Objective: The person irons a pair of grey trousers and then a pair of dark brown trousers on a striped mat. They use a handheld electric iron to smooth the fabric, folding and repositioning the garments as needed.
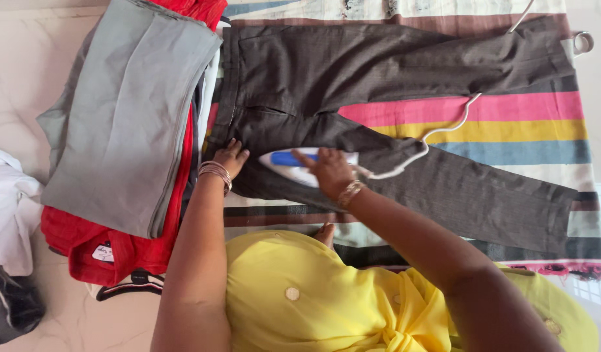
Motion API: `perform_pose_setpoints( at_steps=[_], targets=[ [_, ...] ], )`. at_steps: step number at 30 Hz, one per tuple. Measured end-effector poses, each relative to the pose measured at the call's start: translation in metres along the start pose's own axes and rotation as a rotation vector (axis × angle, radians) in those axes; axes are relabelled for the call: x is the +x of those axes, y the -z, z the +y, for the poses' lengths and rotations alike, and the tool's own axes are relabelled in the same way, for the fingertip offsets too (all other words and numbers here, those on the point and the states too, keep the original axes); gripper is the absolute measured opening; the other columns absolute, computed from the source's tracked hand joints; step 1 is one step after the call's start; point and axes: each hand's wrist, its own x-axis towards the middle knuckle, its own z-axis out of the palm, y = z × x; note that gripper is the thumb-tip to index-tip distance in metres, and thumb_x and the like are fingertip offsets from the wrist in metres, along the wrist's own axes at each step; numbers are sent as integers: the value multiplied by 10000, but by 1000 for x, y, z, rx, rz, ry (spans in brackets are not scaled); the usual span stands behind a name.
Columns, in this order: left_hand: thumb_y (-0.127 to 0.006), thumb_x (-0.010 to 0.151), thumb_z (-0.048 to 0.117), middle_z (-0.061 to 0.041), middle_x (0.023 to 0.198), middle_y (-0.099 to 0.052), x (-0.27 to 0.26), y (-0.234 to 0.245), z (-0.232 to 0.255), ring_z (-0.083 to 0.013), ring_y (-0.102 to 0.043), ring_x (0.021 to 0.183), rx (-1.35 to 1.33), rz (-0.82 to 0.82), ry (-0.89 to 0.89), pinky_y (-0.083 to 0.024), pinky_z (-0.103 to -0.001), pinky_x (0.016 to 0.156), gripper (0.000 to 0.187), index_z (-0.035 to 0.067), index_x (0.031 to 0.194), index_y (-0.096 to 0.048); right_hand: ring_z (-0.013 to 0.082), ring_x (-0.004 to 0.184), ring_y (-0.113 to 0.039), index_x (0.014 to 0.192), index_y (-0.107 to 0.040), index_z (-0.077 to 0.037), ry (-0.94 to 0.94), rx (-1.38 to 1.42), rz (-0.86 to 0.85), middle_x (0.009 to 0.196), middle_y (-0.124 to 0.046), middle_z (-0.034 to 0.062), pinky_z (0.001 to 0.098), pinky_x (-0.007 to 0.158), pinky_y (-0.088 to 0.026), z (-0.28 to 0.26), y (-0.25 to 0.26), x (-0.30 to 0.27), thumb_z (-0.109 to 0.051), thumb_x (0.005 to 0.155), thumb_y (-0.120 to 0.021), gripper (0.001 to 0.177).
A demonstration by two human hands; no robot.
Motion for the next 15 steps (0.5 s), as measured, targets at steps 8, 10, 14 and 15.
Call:
perform_pose_setpoints(
  at_steps=[8,10,14,15],
  targets=[
    [-601,944,596,95,1723,179,-36,23,50,-182,69,1601,375,-271,204,-186,-561,1268,1008,298,1650,54,322,1043,-606,1597,-286,-406,-225,21,95,1161,-605,162,509,934,-467,82,0,-64,-329,1001,-565,662],
    [-588,952,601,104,1712,206,-41,24,55,-171,97,1593,369,-289,244,-160,-597,1262,1017,306,1642,99,318,1031,-609,1596,-284,-395,-153,15,44,1151,-608,163,505,929,-472,78,-18,-96,-327,998,-575,669],
    [-592,959,567,96,1720,201,-39,18,52,-183,94,1597,391,-259,236,-182,-645,1236,1008,301,1645,97,300,1024,-626,1622,-293,-358,-161,-57,-10,1181,-617,169,462,912,-491,113,-45,-142,-242,933,-627,774],
    [-597,955,568,92,1719,203,-38,15,50,-187,94,1594,395,-249,235,-179,-649,1232,1017,299,1645,100,289,1013,-631,1635,-290,-348,-205,-131,-55,1201,-616,181,447,891,-497,130,-48,-147,-199,903,-639,825]
  ],
)
